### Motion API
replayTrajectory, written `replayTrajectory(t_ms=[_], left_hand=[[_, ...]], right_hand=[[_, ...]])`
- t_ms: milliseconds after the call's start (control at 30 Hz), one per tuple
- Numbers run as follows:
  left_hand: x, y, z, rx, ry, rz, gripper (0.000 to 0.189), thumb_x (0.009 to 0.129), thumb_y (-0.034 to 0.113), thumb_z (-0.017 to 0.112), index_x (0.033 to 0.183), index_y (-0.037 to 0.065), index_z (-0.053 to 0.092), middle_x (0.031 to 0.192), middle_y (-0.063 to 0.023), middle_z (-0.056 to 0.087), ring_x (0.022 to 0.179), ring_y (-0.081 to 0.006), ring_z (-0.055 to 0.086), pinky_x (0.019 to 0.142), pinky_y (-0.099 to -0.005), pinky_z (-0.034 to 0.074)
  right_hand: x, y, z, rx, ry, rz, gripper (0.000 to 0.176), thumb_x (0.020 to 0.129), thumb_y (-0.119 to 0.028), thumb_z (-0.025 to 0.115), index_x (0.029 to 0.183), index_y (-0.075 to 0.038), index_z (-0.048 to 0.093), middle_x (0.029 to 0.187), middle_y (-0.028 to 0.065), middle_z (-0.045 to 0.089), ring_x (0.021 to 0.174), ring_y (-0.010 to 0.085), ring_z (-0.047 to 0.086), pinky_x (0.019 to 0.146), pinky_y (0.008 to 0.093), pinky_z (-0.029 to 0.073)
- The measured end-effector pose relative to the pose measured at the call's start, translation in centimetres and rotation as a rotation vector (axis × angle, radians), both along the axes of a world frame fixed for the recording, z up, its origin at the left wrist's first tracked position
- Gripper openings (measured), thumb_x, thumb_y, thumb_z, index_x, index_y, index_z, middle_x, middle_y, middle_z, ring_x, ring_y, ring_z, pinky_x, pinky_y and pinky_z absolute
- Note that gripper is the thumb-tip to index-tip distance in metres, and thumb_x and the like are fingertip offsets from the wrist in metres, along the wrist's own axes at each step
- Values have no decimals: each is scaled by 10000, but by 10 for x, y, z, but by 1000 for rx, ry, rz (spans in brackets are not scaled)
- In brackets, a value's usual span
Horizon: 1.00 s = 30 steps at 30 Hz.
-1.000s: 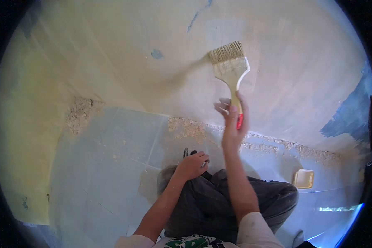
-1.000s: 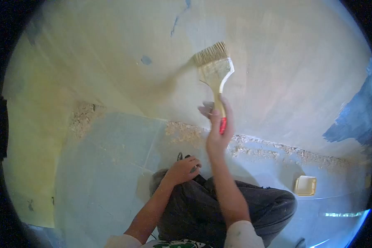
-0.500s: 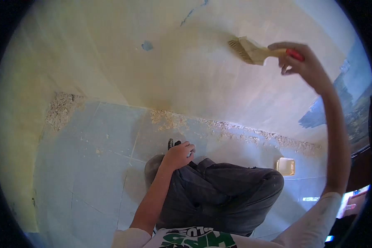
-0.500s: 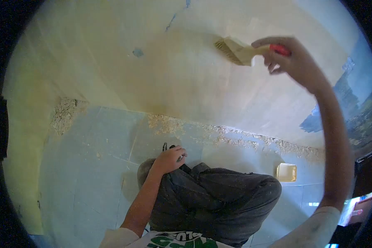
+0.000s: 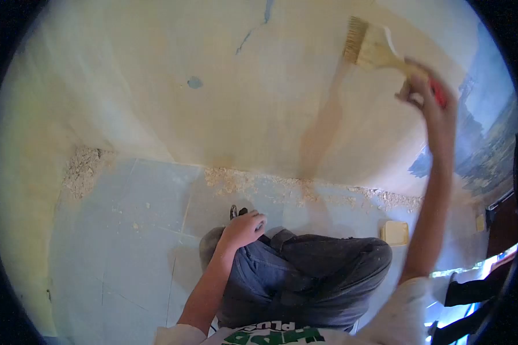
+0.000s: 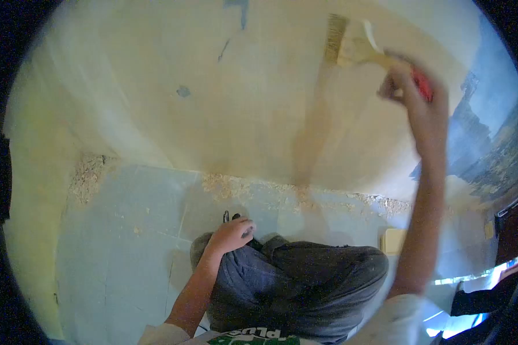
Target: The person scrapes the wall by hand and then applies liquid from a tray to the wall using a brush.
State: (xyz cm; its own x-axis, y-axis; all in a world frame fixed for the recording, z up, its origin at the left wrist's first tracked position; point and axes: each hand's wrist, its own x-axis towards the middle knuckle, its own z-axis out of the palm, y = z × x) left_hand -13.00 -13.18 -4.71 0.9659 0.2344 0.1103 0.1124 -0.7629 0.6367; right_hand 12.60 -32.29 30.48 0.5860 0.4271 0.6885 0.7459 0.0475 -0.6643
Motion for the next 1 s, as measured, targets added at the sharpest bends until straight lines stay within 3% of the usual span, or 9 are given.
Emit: replayTrajectory(t_ms=[100, 167, 267, 400, 467, 633, 800, 900, 1000], left_hand=[[0, -3, 9, 16, 10, -5, 108, 824, 175, 592, 905, 105, 587, 889, -83, 607, 830, -316, 627, 714, -425, 519], [0, -2, 3, 69, -3, 5, 106, 828, 178, 590, 909, 111, 587, 888, -84, 605, 828, -316, 627, 711, -426, 514], [-1, -3, 7, 74, 54, 6, 106, 831, 183, 590, 910, 112, 586, 891, -83, 604, 831, -307, 632, 716, -425, 511], [1, -3, 10, 43, 133, 26, 123, 827, 179, 592, 933, 116, 595, 906, -83, 607, 841, -303, 632, 728, -418, 512], [5, -4, 11, 60, 138, 16, 131, 826, 179, 593, 942, 118, 599, 908, -82, 608, 841, -302, 632, 727, -417, 512], [3, -2, 4, 58, 113, 40, 179, 854, 199, 599, 1011, 116, 619, 995, -86, 630, 865, -290, 640, 763, -413, 514], [-1, -3, 7, -4, 140, 11, 156, 834, 198, 594, 962, 110, 614, 899, -76, 628, 834, -288, 637, 726, -412, 510], [-1, -2, 7, -37, 158, 6, 157, 841, 201, 590, 968, 113, 619, 913, -77, 644, 843, -286, 641, 732, -405, 511], [-2, -2, 7, -47, 156, 5, 156, 846, 204, 586, 971, 118, 622, 929, -80, 656, 852, -285, 645, 738, -398, 512]], right_hand=[[-7, 4, -82, 341, 235, -11, 295, 954, -111, 526, 1213, 21, 576, 798, 58, 593, 745, 120, 590, 776, 366, 576], [-14, 18, -132, 556, 385, 16, 310, 969, -120, 508, 1243, 20, 542, 843, 73, 601, 759, 134, 603, 755, 357, 578], [-32, 33, -180, 686, 516, -12, 312, 975, -134, 509, 1245, 21, 533, 871, 79, 602, 772, 146, 612, 745, 347, 580], [-31, 15, -208, 638, 604, -63, 305, 975, -134, 514, 1233, 25, 544, 875, 83, 606, 768, 151, 618, 740, 338, 577], [-17, -10, -212, 418, 556, -80, 315, 984, -137, 496, 1259, 13, 529, 891, 83, 605, 791, 146, 617, 761, 338, 571], [20, -70, -168, 67, 316, -135, 263, 965, -74, 514, 1206, 10, 575, 810, 68, 631, 740, 119, 613, 715, 290, 549], [37, -97, -67, -594, -28, -181, 271, 905, -43, 565, 1174, -51, 594, 784, 74, 653, 707, 120, 621, 678, 280, 510], [36, -95, -21, -781, -242, -229, 249, 891, -41, 581, 1136, -71, 609, 753, 92, 663, 661, 153, 637, 644, 313, 518], [40, -90, 14, -884, -323, -308, 226, 895, -76, 598, 1120, -64, 613, 759, 102, 670, 657, 164, 642, 636, 292, 534]])
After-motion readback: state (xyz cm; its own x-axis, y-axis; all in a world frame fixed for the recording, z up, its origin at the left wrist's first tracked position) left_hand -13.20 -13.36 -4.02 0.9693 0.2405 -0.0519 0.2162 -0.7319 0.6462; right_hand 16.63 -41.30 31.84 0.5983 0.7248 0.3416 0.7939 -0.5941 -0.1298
